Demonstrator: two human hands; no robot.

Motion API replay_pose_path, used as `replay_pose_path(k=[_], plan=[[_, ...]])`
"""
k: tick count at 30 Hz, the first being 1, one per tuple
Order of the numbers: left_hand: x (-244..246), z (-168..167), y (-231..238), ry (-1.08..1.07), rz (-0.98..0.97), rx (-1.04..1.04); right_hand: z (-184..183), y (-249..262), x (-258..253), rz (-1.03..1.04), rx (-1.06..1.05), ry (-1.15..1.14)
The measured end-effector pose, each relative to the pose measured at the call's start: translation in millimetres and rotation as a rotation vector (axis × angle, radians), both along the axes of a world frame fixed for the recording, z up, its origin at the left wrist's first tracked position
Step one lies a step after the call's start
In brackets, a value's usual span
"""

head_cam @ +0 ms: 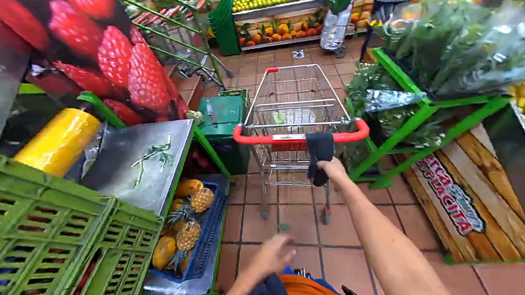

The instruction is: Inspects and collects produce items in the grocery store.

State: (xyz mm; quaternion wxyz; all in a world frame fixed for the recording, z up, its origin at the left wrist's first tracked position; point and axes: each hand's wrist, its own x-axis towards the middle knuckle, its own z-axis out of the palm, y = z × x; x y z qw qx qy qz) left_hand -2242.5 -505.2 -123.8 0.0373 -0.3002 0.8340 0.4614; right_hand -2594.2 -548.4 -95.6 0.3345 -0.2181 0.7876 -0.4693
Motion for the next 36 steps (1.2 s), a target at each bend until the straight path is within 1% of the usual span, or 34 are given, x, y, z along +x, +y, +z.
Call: replay_pose_path(k=[1,3,5,6,8,9,12,15,17,18,20,22,24,27,29,31,33,36], plan=[[5,-12,-9,-0.029,-0.063,0.046,4,-15,-8,0.004,-0.075,-0.036],[17,-18,-30,-0.145,-0.092,0.097,21,-42,-18,-0.031,-0.217,-0.154],[25,-14,-55,-0.248,-0.022,0.076,37,-74,-30,-0.116,-0.342,-0.272],[27,-11,-72,-0.278,0.03,0.062,46,-92,-38,-0.132,-0.366,-0.29],[32,-6,-111,-0.271,0.176,0.05,55,-124,-55,-0.113,-0.332,-0.243],[35,-7,-131,-0.249,0.259,0.051,53,-140,-66,-0.09,-0.289,-0.199],[46,-19,-192,-0.191,0.5,0.046,35,-183,-107,-0.055,-0.151,-0.097],[51,-29,-249,-0.239,0.655,0.017,19,-224,-152,-0.027,-0.025,0.09],[53,-37,-283,-0.277,0.707,0.019,14,-249,-170,-0.018,0.009,0.229],[55,-43,-297,-0.265,0.73,0.014,11,-259,-175,-0.029,0.0,0.262],[54,-52,-324,-0.232,0.755,0.026,6,-280,-179,-0.083,-0.067,0.249],[44,-60,-350,-0.227,0.743,0.06,12,-303,-179,-0.154,-0.142,0.192],[27,-65,-375,-0.236,0.709,0.086,22,-322,-179,-0.179,-0.123,0.211],[0,-69,-405,-0.216,0.663,0.127,42,-324,-189,-0.134,0.073,0.401],[-19,-70,-431,-0.142,0.693,0.163,58,-319,-200,-0.105,0.177,0.55],[-38,-72,-462,-0.067,0.762,0.22,68,-315,-210,-0.126,0.165,0.701],[-57,-68,-501,-0.021,0.831,0.269,72,-319,-222,-0.166,0.096,0.881],[-88,-54,-573,0.028,0.963,0.28,70,-354,-256,-0.227,-0.062,1.115]])
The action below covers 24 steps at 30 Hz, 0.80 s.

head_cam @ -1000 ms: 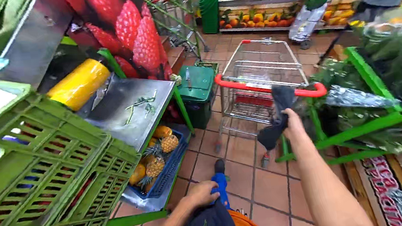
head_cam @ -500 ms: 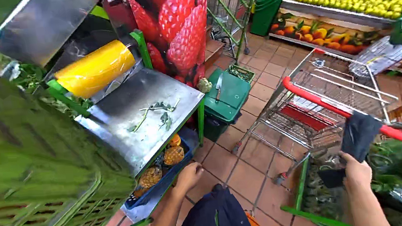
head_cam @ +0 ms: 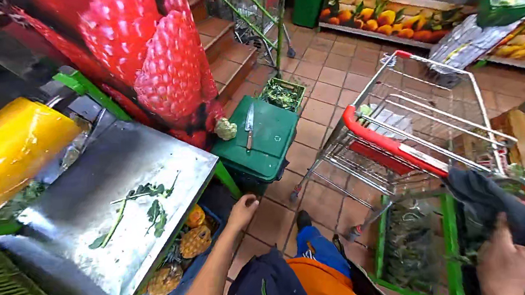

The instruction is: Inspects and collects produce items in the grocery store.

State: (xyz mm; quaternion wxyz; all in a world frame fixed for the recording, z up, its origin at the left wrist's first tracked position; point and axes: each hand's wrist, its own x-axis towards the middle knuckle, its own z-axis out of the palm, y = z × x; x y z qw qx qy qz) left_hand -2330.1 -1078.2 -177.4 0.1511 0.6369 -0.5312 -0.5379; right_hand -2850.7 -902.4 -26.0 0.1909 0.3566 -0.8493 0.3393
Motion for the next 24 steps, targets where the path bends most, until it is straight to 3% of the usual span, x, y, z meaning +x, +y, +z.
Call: replay_pose_path(k=[3,8,13,16,20,24], plan=[[-29,1,-86,0.072,0.202,-0.018,-16,-60,-45,0.055,-0.058,0.022],[-60,-20,-196,0.029,0.42,-0.036,-13,-118,-67,-0.136,0.228,-0.007],[-82,-20,-242,-0.016,0.55,0.035,-8,-147,-105,-0.032,0.315,0.027],[-85,-24,-265,-0.176,0.514,0.036,-2,-167,-128,0.009,0.329,0.049],[-59,-35,-312,-0.466,0.475,-0.069,-4,-193,-164,0.073,0.323,0.016],[-46,-34,-349,-0.549,0.536,-0.041,-5,-210,-180,0.079,0.294,0.016]])
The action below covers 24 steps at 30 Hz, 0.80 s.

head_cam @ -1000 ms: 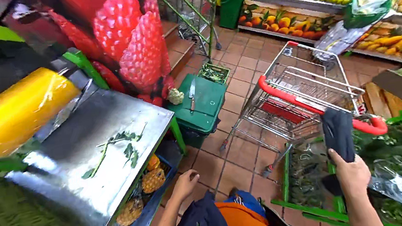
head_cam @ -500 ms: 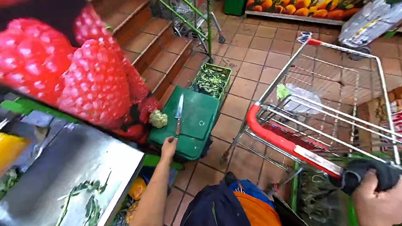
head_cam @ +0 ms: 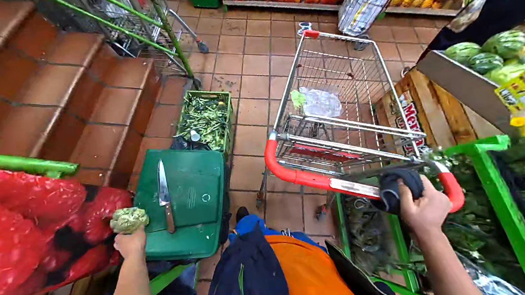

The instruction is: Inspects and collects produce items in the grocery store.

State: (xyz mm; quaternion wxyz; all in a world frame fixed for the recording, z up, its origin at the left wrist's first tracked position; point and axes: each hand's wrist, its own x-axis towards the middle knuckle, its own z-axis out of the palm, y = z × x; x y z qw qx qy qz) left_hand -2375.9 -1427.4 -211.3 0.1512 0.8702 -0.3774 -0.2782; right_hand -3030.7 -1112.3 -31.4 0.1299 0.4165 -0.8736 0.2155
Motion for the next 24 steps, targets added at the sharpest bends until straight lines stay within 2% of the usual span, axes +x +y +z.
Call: replay_pose_path(k=[6,11,16,20,24], plan=[[-4,-11,-41,0.112,0.119,-0.105,2,-7,-8,-0.006,0.015,-0.026],[-7,-13,-76,0.018,0.295,0.019,0,-5,-10,-0.022,-0.006,-0.048],[20,-47,-98,-0.009,0.359,0.035,3,-11,-12,-0.047,0.017,-0.094],[43,-69,-105,0.014,0.384,0.01,17,-32,22,-0.245,0.033,-0.104],[43,-75,-100,-0.033,0.37,0.019,10,-59,57,-0.392,-0.063,-0.086]])
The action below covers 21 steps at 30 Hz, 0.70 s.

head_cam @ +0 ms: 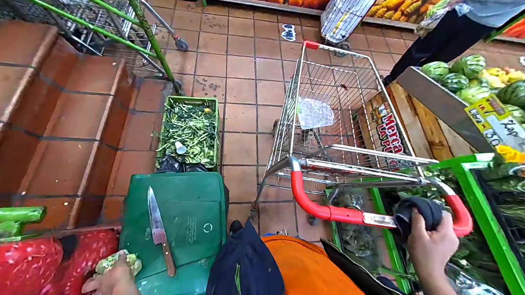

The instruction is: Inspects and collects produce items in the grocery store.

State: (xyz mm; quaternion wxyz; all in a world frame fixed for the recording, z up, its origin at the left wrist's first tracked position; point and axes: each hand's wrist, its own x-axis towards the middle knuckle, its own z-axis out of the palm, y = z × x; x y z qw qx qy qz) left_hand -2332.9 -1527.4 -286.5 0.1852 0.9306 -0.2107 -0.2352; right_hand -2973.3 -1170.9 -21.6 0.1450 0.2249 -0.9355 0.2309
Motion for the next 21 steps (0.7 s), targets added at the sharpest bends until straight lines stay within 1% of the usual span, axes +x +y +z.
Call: replay_pose_path(k=[2,4,6,8,10,12,13,15,17,19,21], plan=[[-15,8,6,-0.037,-0.018,-0.034,-9,-10,-5,-0.054,-0.057,0.035],[-31,15,9,-0.097,-0.031,-0.119,-13,-17,-13,-0.094,-0.089,0.069],[-53,27,2,-0.14,-0.036,-0.241,-14,-26,-19,-0.106,-0.114,0.093],[-82,41,-5,-0.09,-0.076,-0.394,-15,-37,-29,-0.104,-0.155,0.116],[-117,60,-13,0.095,-0.121,-0.542,-18,-47,-44,-0.095,-0.196,0.127],[-162,81,-35,0.322,-0.153,-0.612,-23,-66,-67,-0.094,-0.227,0.153],[-185,89,-46,0.426,-0.189,-0.605,-26,-76,-81,-0.086,-0.241,0.163],[-232,99,-62,0.6,-0.279,-0.53,-30,-97,-112,-0.044,-0.276,0.23],[-284,108,-75,0.753,-0.352,-0.459,-28,-132,-141,-0.022,-0.319,0.291],[-340,122,-78,0.906,-0.387,-0.386,-25,-170,-170,-0.048,-0.349,0.291],[-393,137,-72,1.024,-0.424,-0.325,-20,-208,-200,-0.098,-0.363,0.239]])
